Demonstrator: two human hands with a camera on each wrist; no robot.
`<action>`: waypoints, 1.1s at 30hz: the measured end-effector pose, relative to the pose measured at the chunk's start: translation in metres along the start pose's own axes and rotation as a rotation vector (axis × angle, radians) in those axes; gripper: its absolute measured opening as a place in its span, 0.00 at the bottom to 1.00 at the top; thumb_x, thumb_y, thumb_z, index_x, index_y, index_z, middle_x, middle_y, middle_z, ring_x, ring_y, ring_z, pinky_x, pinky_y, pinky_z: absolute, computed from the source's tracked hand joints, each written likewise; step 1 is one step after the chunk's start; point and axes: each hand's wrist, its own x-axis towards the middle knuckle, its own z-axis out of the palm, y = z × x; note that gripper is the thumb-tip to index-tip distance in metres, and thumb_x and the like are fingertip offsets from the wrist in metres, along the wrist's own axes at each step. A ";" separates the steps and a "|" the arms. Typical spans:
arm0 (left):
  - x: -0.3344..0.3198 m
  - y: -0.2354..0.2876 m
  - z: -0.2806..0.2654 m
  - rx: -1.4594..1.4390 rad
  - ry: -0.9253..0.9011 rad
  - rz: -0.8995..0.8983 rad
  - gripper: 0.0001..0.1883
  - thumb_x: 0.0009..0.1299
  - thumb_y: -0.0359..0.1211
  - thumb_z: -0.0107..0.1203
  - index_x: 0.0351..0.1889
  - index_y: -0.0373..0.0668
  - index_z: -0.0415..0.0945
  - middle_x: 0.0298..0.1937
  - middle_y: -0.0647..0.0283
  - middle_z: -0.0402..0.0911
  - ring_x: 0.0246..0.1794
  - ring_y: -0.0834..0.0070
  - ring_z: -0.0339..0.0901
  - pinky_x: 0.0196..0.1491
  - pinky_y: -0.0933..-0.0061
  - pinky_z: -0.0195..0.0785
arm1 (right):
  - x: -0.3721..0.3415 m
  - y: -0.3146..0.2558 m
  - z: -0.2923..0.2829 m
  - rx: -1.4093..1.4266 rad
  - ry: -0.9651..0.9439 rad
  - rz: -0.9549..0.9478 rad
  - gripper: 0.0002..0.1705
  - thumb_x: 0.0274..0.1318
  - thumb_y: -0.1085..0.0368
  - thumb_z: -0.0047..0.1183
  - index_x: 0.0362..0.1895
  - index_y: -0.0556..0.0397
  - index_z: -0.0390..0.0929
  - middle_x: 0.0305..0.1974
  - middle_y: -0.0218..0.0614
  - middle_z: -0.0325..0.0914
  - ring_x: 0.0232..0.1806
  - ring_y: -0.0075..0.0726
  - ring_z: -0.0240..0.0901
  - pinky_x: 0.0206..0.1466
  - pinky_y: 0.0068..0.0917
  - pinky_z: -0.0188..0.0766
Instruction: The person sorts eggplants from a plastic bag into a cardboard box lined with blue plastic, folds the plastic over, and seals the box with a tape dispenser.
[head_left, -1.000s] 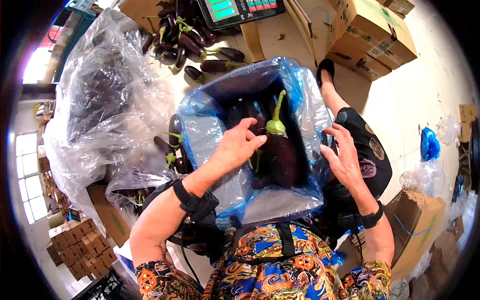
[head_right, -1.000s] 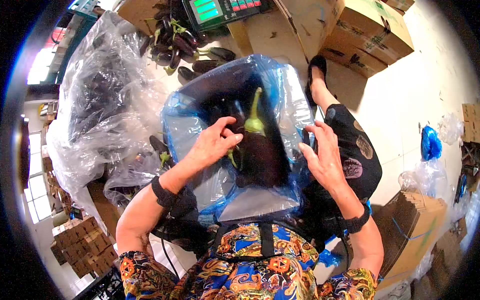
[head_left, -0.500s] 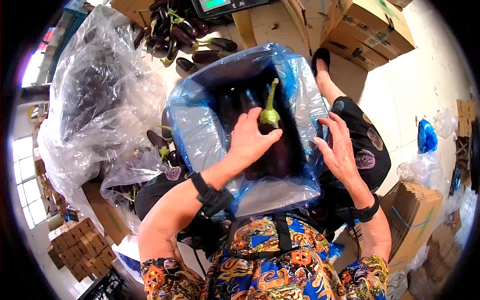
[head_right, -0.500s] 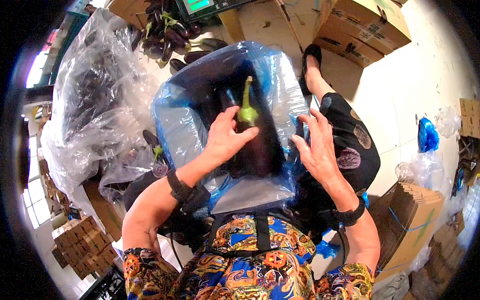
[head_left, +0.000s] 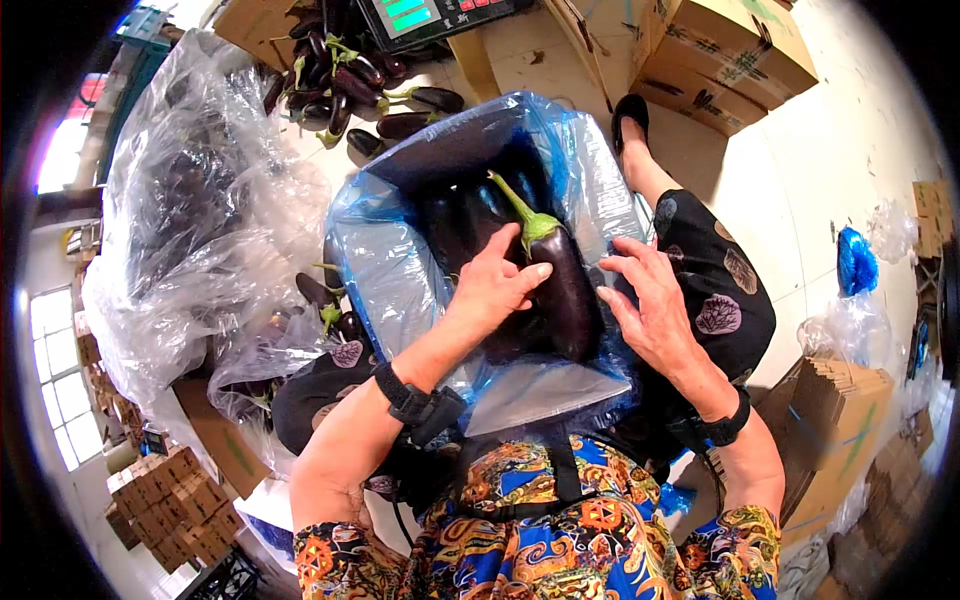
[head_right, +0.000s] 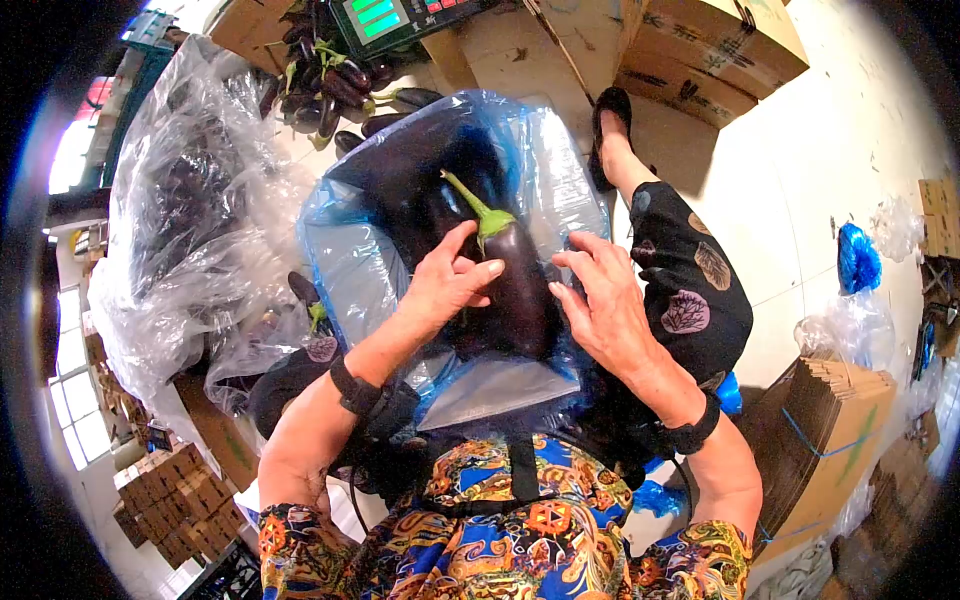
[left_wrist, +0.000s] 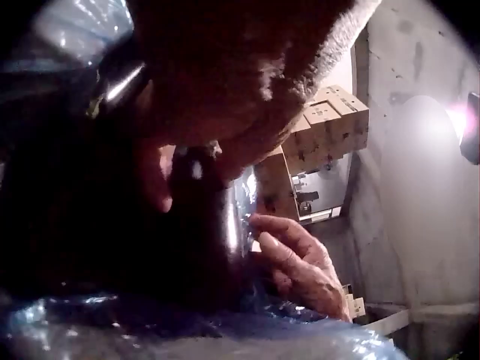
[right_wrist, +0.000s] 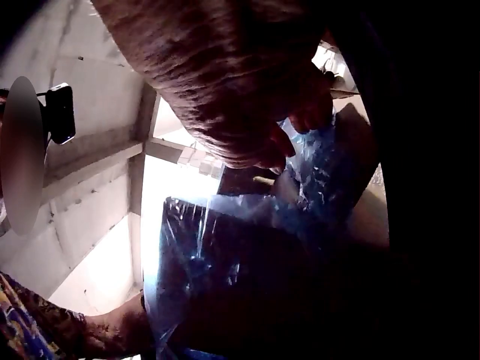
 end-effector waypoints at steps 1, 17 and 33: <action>0.002 -0.002 0.001 0.014 0.000 0.005 0.44 0.66 0.41 0.66 0.75 0.38 0.54 0.37 0.58 0.82 0.33 0.75 0.80 0.35 0.74 0.79 | 0.001 -0.001 0.000 -0.004 -0.002 -0.009 0.20 0.50 0.68 0.64 0.49 0.55 0.77 0.59 0.51 0.70 0.61 0.59 0.66 0.66 0.45 0.64; -0.040 0.027 -0.142 0.605 0.771 0.464 0.35 0.58 0.35 0.66 0.63 0.33 0.67 0.54 0.46 0.74 0.61 0.53 0.69 0.66 0.57 0.61 | 0.043 0.001 -0.003 -0.129 0.037 -0.064 0.28 0.50 0.67 0.64 0.56 0.56 0.72 0.63 0.57 0.65 0.63 0.66 0.63 0.68 0.50 0.60; -0.027 -0.010 -0.145 -0.599 0.272 0.054 0.15 0.68 0.24 0.58 0.52 0.35 0.75 0.44 0.57 0.84 0.41 0.69 0.84 0.47 0.67 0.80 | 0.102 0.042 -0.017 0.784 -0.268 0.691 0.18 0.60 0.65 0.60 0.51 0.61 0.78 0.43 0.32 0.82 0.44 0.25 0.75 0.51 0.24 0.71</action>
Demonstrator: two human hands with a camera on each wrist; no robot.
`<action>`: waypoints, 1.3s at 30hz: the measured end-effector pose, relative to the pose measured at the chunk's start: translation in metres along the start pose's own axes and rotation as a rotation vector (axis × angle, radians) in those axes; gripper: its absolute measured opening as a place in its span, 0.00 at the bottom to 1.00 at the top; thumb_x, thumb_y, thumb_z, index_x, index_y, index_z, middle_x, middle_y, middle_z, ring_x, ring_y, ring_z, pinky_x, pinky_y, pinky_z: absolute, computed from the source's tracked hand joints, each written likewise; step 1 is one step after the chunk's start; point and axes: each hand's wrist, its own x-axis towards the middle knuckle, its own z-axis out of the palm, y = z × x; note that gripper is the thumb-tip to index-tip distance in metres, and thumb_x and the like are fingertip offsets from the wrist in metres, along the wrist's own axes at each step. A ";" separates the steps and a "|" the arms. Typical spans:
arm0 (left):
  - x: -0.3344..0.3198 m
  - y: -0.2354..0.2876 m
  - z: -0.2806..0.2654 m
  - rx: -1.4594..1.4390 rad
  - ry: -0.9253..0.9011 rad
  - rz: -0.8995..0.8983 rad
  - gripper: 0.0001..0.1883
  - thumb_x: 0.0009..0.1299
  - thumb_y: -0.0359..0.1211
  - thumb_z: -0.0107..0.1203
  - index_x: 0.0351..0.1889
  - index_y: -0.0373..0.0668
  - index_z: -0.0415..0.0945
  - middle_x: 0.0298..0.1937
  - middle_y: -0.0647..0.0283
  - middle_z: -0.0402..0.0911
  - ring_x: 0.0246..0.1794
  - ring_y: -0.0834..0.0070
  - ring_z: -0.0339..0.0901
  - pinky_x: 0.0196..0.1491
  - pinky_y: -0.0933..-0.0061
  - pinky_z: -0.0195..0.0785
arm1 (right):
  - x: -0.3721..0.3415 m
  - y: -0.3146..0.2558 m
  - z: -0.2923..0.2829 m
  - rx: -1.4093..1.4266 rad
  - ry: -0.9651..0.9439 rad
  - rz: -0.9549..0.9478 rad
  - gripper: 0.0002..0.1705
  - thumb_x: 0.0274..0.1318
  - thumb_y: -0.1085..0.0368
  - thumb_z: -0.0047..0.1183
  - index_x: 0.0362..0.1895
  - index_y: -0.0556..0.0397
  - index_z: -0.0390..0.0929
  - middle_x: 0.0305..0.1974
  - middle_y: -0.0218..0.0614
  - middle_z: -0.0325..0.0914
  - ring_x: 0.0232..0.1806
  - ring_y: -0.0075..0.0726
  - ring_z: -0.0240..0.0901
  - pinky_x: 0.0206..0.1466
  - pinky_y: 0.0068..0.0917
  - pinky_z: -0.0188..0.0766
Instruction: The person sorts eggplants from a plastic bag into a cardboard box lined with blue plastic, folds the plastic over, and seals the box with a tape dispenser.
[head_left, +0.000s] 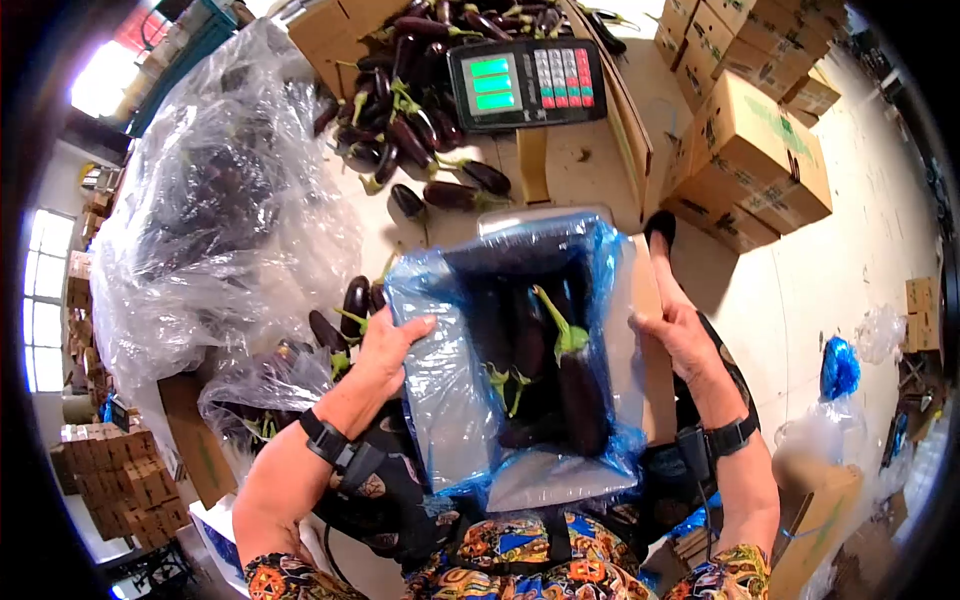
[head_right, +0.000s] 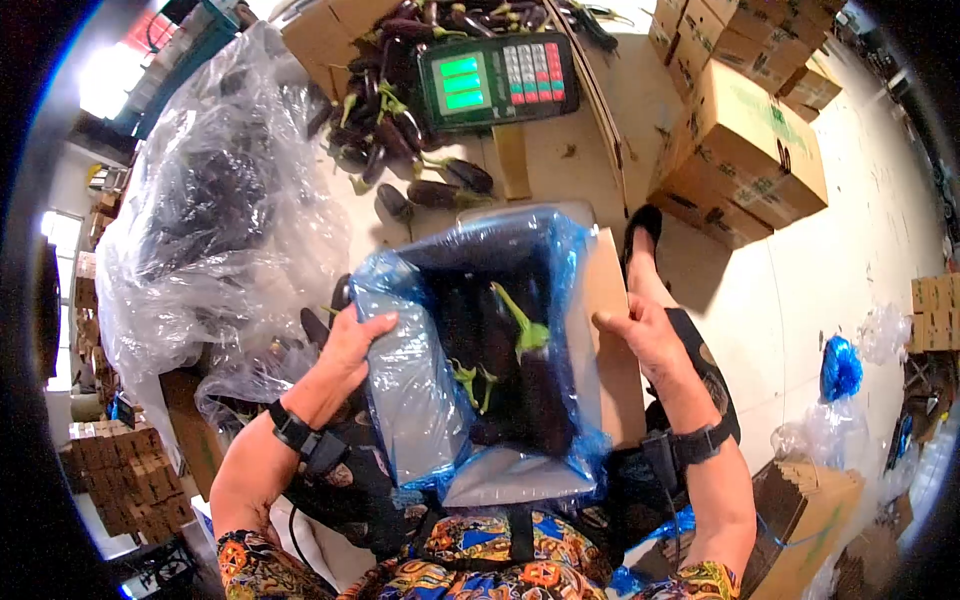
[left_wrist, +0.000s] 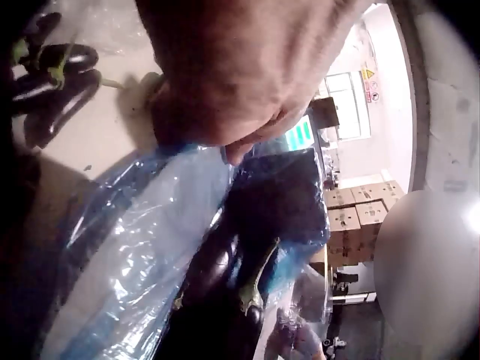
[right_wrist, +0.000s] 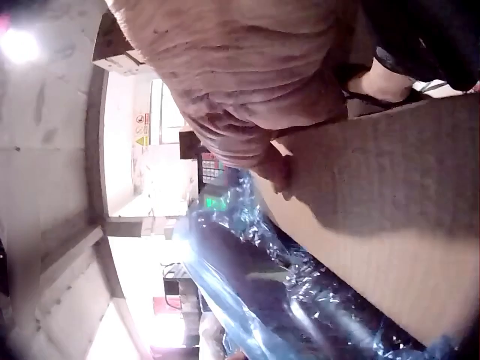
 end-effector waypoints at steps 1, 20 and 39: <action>0.000 0.005 0.005 0.009 0.012 -0.011 0.15 0.68 0.24 0.58 0.53 0.35 0.74 0.44 0.57 0.84 0.40 0.69 0.84 0.47 0.67 0.80 | -0.003 -0.004 0.000 -0.011 0.030 -0.036 0.18 0.60 0.65 0.60 0.52 0.61 0.78 0.44 0.32 0.81 0.44 0.25 0.75 0.51 0.24 0.71; -0.002 0.048 0.057 1.167 0.403 1.204 0.31 0.62 0.24 0.58 0.65 0.34 0.65 0.58 0.46 0.72 0.62 0.51 0.67 0.67 0.53 0.58 | -0.061 -0.039 0.062 -1.060 0.411 -0.917 0.44 0.45 0.49 0.72 0.61 0.58 0.70 0.58 0.51 0.70 0.52 0.49 0.74 0.56 0.40 0.72; 0.007 -0.111 0.123 0.750 -0.354 0.000 0.44 0.54 0.58 0.69 0.53 0.28 0.71 0.49 0.38 0.80 0.52 0.47 0.78 0.56 0.56 0.70 | -0.116 -0.021 0.025 -0.721 0.596 -0.747 0.17 0.53 0.81 0.56 0.49 0.58 0.74 0.46 0.43 0.72 0.33 0.31 0.68 0.37 0.26 0.69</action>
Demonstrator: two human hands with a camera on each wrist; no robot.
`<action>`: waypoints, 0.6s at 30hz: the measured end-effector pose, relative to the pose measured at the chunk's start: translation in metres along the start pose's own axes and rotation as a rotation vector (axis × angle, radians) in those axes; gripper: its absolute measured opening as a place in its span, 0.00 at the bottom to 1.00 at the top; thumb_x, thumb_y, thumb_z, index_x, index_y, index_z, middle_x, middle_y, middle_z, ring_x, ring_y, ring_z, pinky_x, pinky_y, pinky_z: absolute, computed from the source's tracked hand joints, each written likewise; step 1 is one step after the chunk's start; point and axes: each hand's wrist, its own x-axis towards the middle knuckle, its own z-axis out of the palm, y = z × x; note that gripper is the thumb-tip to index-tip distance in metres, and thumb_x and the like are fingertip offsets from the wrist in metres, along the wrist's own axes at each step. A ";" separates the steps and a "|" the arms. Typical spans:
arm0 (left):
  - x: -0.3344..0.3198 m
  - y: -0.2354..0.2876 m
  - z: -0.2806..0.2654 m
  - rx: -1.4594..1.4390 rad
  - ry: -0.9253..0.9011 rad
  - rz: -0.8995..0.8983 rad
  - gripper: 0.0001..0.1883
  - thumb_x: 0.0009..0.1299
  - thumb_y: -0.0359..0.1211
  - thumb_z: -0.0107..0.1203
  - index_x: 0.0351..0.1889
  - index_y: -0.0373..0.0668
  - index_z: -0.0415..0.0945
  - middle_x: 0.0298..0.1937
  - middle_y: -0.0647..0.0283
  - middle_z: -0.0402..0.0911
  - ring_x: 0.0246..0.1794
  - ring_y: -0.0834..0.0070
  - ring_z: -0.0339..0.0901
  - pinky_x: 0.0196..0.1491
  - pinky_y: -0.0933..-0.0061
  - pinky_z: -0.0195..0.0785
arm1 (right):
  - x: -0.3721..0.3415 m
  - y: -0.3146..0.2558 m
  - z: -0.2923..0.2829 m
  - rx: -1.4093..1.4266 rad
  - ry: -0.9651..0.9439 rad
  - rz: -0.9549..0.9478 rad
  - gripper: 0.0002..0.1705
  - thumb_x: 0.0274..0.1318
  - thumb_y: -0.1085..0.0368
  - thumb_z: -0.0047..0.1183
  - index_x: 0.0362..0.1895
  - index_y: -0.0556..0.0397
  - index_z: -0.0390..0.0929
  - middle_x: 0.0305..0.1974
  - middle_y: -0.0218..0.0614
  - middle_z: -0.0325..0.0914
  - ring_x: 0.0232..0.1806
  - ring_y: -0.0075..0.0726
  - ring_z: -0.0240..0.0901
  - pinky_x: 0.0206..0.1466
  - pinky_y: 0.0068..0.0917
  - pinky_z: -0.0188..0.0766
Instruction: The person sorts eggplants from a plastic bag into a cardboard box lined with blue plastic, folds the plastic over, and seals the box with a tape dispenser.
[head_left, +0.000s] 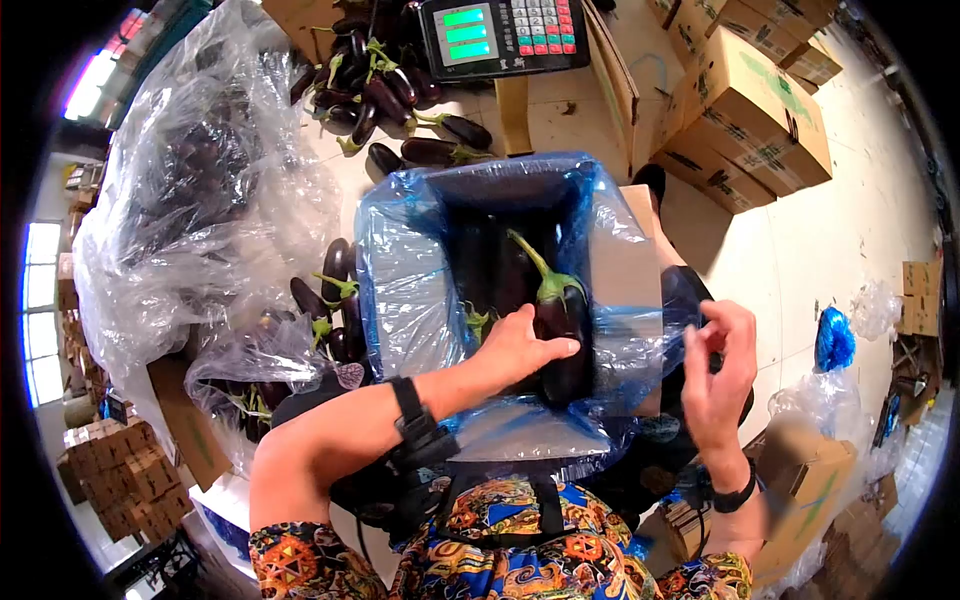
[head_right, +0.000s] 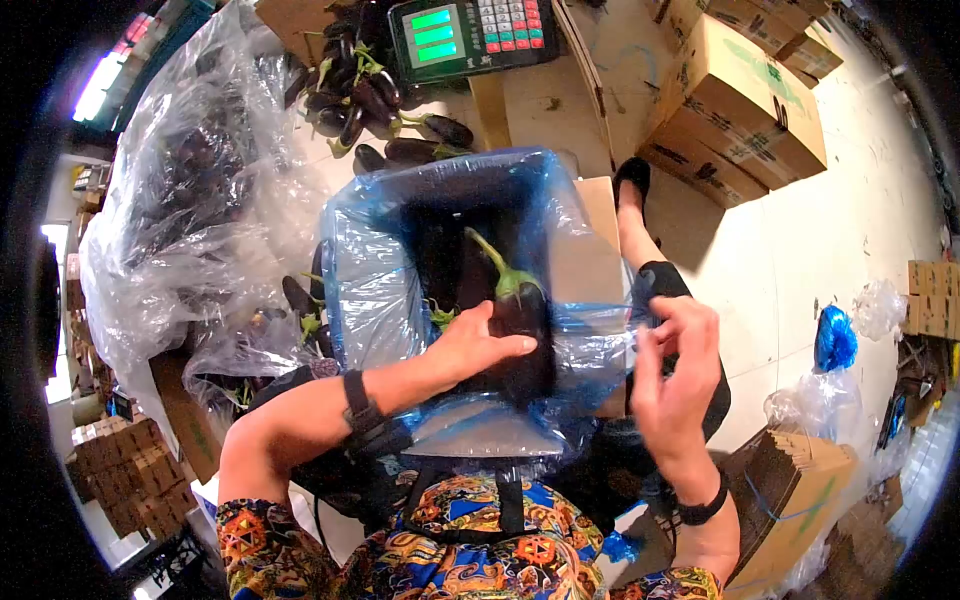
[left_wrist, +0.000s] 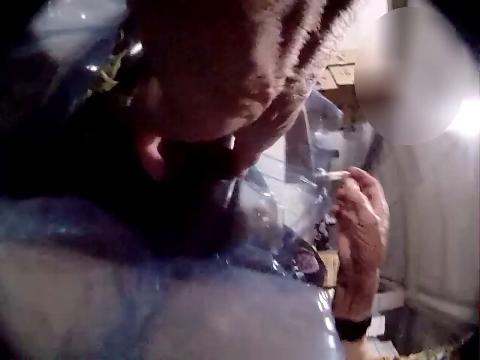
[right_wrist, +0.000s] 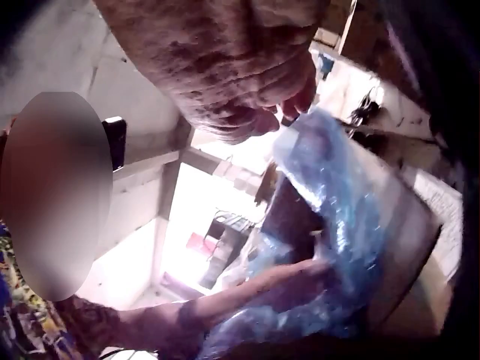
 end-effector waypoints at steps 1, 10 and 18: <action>0.005 0.000 -0.002 0.054 -0.017 0.000 0.44 0.53 0.59 0.69 0.53 0.28 0.71 0.49 0.38 0.80 0.53 0.47 0.78 0.56 0.56 0.70 | 0.002 -0.017 0.003 0.016 -0.022 -0.075 0.17 0.51 0.81 0.57 0.47 0.58 0.75 0.46 0.43 0.74 0.36 0.35 0.72 0.39 0.30 0.72; 0.023 -0.016 -0.015 0.340 -0.105 0.143 0.43 0.54 0.60 0.70 0.50 0.26 0.75 0.43 0.36 0.82 0.47 0.45 0.82 0.48 0.54 0.75 | 0.018 -0.040 0.074 0.001 -0.500 -0.342 0.21 0.46 0.74 0.65 0.48 0.55 0.77 0.55 0.49 0.72 0.54 0.59 0.71 0.55 0.43 0.72; -0.011 0.018 -0.042 0.406 -0.245 0.010 0.41 0.59 0.59 0.66 0.54 0.29 0.76 0.45 0.38 0.82 0.49 0.46 0.81 0.51 0.56 0.74 | 0.037 -0.027 0.076 -0.036 -0.414 -0.344 0.21 0.48 0.73 0.63 0.49 0.58 0.76 0.55 0.51 0.73 0.53 0.60 0.71 0.57 0.44 0.71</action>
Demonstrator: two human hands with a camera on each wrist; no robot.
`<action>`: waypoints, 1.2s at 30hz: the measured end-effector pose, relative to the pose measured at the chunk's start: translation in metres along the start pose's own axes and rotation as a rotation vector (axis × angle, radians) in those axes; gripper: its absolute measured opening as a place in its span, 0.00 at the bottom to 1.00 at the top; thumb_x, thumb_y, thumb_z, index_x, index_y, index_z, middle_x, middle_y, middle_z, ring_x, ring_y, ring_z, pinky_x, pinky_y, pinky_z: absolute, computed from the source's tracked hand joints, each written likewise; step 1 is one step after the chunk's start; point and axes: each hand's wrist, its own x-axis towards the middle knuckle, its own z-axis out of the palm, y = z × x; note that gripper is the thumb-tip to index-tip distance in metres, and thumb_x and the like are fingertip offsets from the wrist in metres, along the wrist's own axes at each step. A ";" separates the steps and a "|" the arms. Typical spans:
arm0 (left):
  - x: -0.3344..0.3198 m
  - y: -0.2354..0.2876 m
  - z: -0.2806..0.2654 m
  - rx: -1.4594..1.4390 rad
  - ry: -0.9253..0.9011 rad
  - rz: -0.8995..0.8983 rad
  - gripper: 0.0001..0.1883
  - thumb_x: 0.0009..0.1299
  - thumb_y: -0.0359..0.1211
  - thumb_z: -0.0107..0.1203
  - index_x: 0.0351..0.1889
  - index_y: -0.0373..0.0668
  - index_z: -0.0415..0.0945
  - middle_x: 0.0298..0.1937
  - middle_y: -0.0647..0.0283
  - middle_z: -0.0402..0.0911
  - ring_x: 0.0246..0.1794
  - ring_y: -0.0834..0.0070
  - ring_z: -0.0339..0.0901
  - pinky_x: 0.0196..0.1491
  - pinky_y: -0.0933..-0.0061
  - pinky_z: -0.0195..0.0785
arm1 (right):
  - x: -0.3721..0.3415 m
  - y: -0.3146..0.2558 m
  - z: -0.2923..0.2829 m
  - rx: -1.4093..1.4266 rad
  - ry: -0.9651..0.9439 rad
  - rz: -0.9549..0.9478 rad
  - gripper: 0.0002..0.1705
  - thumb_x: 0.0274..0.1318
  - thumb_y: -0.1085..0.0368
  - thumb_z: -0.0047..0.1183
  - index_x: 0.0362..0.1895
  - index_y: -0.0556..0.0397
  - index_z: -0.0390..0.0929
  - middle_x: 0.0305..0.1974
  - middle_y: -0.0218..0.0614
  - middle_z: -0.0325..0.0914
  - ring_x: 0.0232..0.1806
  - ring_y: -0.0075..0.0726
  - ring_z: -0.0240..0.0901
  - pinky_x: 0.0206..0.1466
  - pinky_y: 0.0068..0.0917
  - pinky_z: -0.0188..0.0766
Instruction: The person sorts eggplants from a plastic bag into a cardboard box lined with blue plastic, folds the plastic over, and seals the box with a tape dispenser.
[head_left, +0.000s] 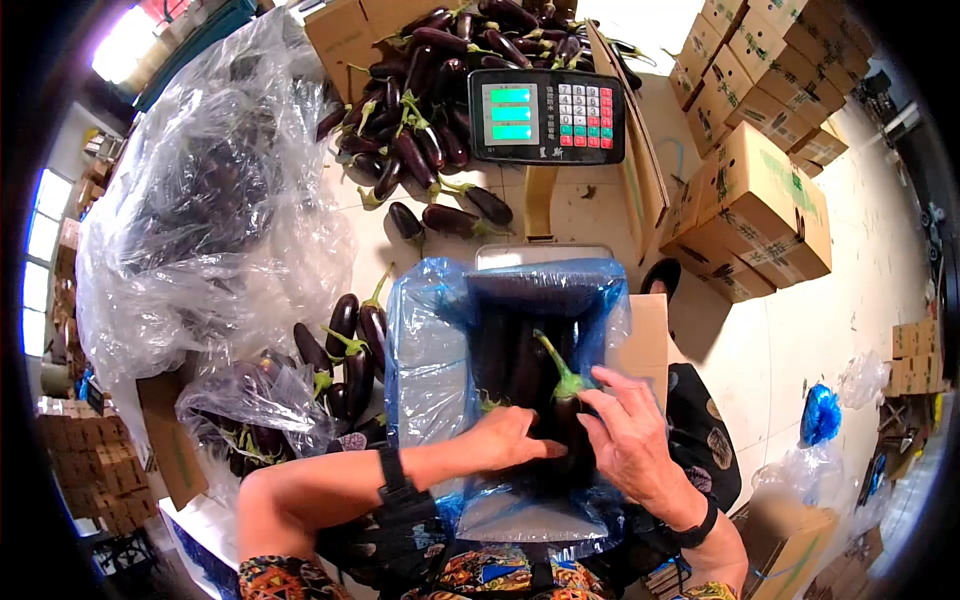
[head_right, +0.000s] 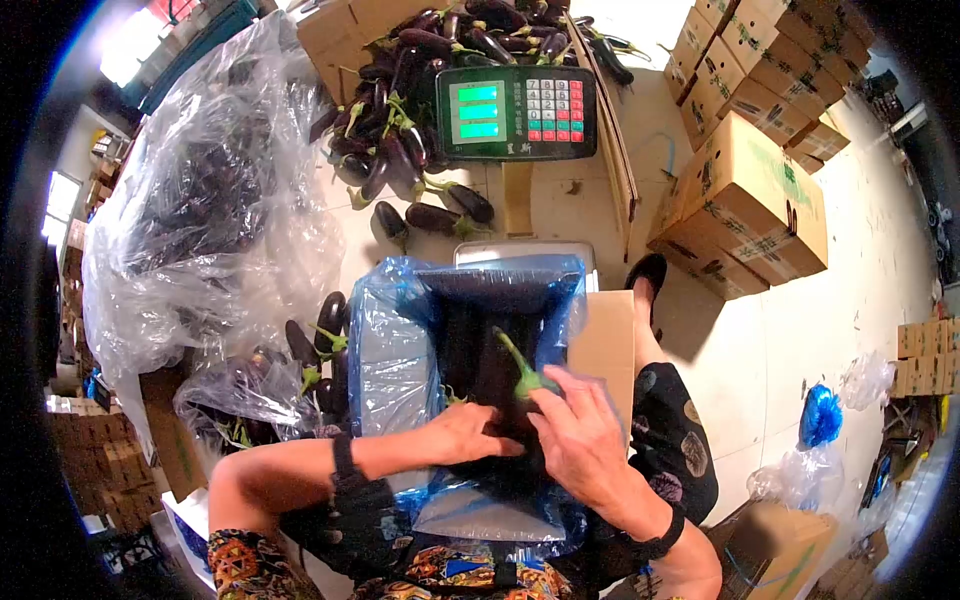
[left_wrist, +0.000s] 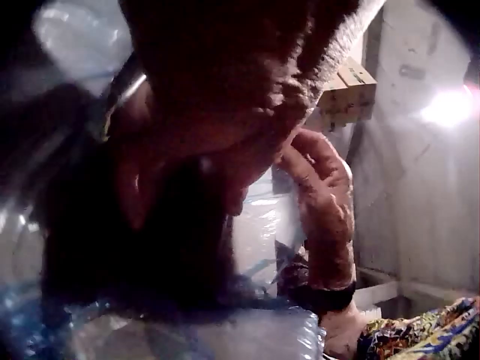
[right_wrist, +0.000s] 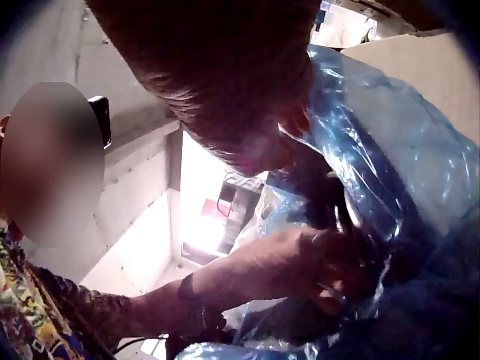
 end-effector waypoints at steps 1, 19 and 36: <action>-0.013 0.008 -0.014 -0.015 0.003 0.028 0.38 0.60 0.57 0.66 0.54 0.30 0.76 0.46 0.39 0.82 0.49 0.47 0.81 0.52 0.57 0.74 | 0.000 0.004 0.000 -0.006 0.009 0.022 0.21 0.47 0.73 0.64 0.49 0.57 0.77 0.55 0.51 0.74 0.52 0.59 0.71 0.57 0.44 0.71; -0.140 -0.156 -0.173 -0.792 0.606 -0.174 0.29 0.71 0.40 0.58 0.65 0.34 0.67 0.50 0.56 0.82 0.46 0.75 0.81 0.46 0.77 0.76 | 0.002 0.017 -0.001 0.072 0.090 0.192 0.21 0.47 0.76 0.64 0.49 0.57 0.79 0.51 0.53 0.75 0.51 0.55 0.75 0.55 0.43 0.72; -0.086 -0.187 -0.109 -0.834 0.509 -0.212 0.27 0.72 0.40 0.55 0.65 0.35 0.68 0.49 0.62 0.81 0.49 0.75 0.78 0.51 0.71 0.71 | 0.008 0.003 -0.013 0.061 0.194 0.166 0.16 0.48 0.80 0.58 0.44 0.59 0.78 0.53 0.53 0.75 0.48 0.49 0.78 0.48 0.35 0.77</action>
